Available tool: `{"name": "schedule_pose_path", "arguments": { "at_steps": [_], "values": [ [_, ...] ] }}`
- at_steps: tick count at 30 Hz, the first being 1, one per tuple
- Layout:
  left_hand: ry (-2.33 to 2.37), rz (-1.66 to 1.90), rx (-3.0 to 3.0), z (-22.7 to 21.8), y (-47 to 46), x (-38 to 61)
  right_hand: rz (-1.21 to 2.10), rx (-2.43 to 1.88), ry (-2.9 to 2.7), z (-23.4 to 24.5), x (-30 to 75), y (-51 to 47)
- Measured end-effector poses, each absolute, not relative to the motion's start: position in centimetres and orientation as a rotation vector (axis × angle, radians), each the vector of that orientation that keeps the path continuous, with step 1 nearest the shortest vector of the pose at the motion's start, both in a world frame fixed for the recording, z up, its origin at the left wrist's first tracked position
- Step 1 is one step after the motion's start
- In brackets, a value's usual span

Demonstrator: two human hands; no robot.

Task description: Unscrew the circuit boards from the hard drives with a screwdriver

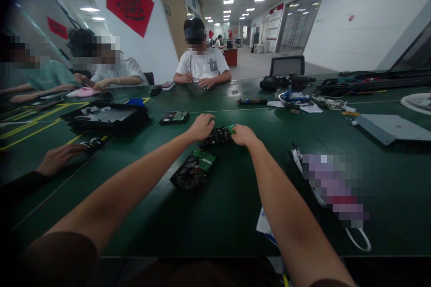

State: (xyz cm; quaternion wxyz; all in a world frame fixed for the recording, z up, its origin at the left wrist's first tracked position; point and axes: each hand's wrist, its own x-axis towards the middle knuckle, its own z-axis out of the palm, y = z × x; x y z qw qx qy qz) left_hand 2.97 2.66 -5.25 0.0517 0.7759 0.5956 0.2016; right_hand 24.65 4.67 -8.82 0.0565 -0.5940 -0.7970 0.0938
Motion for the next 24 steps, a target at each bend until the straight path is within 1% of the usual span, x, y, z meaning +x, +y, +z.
{"name": "schedule_pose_path", "arguments": {
  "at_steps": [2, 4, 6, 8, 12, 17, 24],
  "values": [
    [1.906, 0.528, 2.313, -4.2, 0.8, 1.1, 0.282, -1.810, -2.433, -8.7, 24.6, 4.7],
    [1.992, 0.357, 2.265, -3.7, -2.0, -0.2, 0.271, -1.817, -2.439, -8.5, 24.5, 4.5],
    [2.069, 0.174, 2.218, -3.8, -5.1, -0.7, 0.248, -1.818, -2.432, -8.5, 24.3, 4.3],
    [2.094, 0.063, 2.192, -4.2, -8.0, -0.4, 0.212, -1.824, -2.394, -8.5, 23.9, 3.8],
    [2.023, 0.049, 2.223, -5.2, -11.5, 1.6, 0.199, -1.884, -2.302, -8.6, 22.6, 2.8],
    [2.028, 0.020, 2.252, -5.5, -12.3, 3.1, 0.230, -1.982, -2.254, -8.7, 21.3, 1.8],
    [2.063, -0.049, 2.230, -5.5, -13.3, 0.3, 0.298, -2.049, -2.178, -8.7, 21.1, 1.7]
  ]
}}
